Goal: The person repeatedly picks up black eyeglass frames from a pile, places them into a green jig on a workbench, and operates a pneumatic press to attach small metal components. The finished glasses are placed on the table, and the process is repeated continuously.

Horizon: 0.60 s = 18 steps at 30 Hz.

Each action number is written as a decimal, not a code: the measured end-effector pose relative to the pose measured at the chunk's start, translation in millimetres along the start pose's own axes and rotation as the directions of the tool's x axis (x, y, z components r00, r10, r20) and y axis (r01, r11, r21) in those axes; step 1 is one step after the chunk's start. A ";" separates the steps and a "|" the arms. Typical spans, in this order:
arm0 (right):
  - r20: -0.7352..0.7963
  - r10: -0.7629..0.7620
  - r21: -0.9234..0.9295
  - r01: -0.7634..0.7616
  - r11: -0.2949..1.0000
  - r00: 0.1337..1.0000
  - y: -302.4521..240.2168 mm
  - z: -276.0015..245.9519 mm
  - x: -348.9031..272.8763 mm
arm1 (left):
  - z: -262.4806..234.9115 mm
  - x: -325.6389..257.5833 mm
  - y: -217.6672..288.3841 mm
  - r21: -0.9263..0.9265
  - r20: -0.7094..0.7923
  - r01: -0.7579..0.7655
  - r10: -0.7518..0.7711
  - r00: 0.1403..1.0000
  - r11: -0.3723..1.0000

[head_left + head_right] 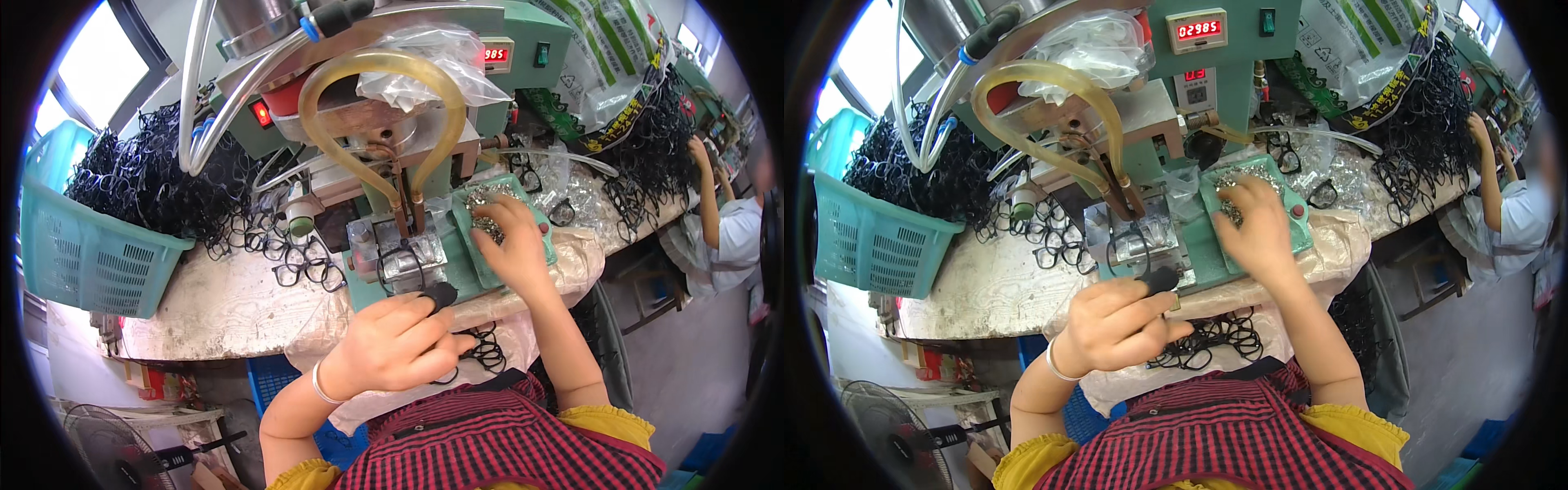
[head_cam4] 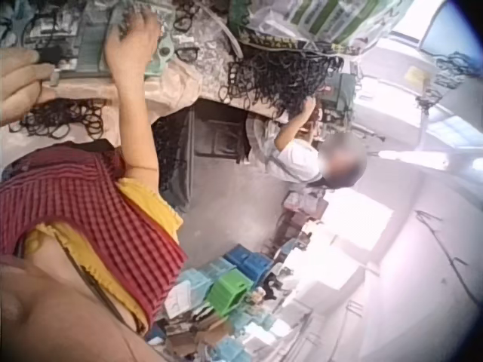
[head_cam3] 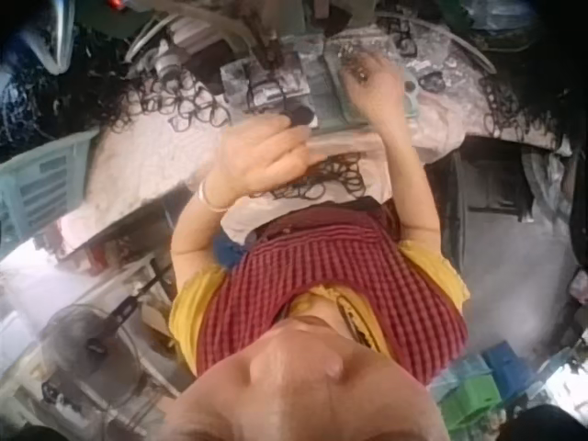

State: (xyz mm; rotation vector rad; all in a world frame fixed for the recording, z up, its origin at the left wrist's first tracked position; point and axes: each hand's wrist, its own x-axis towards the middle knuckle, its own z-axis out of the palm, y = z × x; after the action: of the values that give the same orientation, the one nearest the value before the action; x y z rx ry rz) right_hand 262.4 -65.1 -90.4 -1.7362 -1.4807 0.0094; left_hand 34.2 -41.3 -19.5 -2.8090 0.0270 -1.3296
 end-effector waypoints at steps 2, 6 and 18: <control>-0.095 0.028 -0.248 -0.051 0.967 0.995 44.8 6.2 -10.7 | 10.1 -2.5 1.9 0.008 0.024 -0.018 0.018 1.000 1.000; -0.094 0.003 -0.196 -0.022 0.980 0.996 70.9 10.4 -18.9 | 8.5 -2.2 6.1 -0.038 0.001 0.012 -0.012 1.000 0.999; -0.245 0.180 0.116 -0.155 0.981 0.953 60.6 15.2 -21.2 | -64.9 18.2 21.0 -0.825 0.253 0.321 -0.205 0.946 0.465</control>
State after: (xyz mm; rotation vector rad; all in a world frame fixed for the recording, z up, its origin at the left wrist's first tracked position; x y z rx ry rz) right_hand 297.6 -71.1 -145.8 -1.7106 -1.1267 -0.0518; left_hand -4.4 -64.3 34.9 -3.8878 0.3783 -1.4947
